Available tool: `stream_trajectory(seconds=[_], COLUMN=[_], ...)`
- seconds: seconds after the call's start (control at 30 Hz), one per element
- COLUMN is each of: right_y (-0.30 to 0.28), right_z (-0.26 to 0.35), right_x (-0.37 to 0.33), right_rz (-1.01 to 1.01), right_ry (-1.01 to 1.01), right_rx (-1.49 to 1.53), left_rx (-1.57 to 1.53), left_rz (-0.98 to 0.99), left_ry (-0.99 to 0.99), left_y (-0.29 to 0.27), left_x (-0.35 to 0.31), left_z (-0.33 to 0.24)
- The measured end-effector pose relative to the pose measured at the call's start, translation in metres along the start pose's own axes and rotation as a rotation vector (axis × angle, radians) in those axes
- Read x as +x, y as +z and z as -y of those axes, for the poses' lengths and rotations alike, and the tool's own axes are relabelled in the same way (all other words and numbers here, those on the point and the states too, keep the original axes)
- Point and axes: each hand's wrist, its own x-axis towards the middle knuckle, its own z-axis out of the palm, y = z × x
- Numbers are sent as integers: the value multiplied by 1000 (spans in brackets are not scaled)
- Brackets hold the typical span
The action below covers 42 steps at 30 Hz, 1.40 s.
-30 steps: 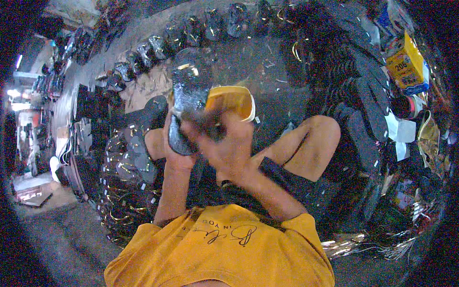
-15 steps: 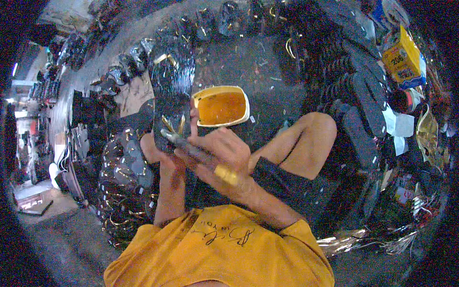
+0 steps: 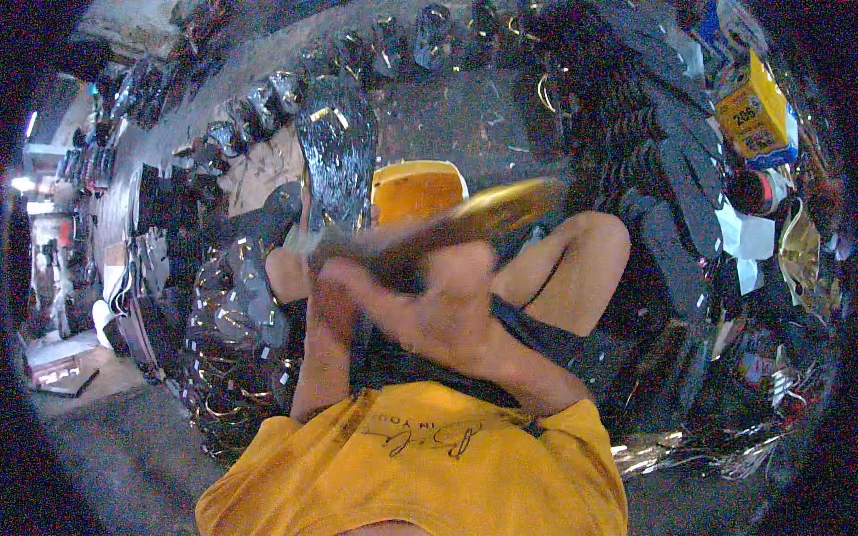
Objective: The person sits on the floor and repeatedly applies a gold-colored substance to the soles of black sandals using a brush. They dip the brush into a container, spread the substance across the sole, and place each finished sandal on the floor.
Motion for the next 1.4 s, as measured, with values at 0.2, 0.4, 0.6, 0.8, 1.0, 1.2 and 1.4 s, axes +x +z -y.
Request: stream_trajectory(seconds=[0.2, 0.4, 0.6, 0.8, 1.0, 1.2, 1.4], right_y=[9, 7, 5, 1, -26, -94, -91], right_z=[-27, -16, -16, -26, -24, -72, -155], right_x=[26, -3, -6, -15, 49, 136, 99], right_rz=[-117, -88, -98, 56, -105, -462, -501], right_ry=[41, 239, 125, 141, -51, 188, 356], right_rx=[-147, -33, -286, -13, -288, -316, -238], left_rx=[-463, -342, -662, -441, -257, 23, -62], left_rz=[-32, -141, 84, 74, 132, -52, 92], left_ry=[-165, -151, -293, -100, -151, -95, -81], left_y=[22, 25, 11, -29, 8, 30, 16], left_x=[-7, -14, -5, 0, -11, -11, 297], left_z=[-9, -3, -6, 16, 1, -70, -132])
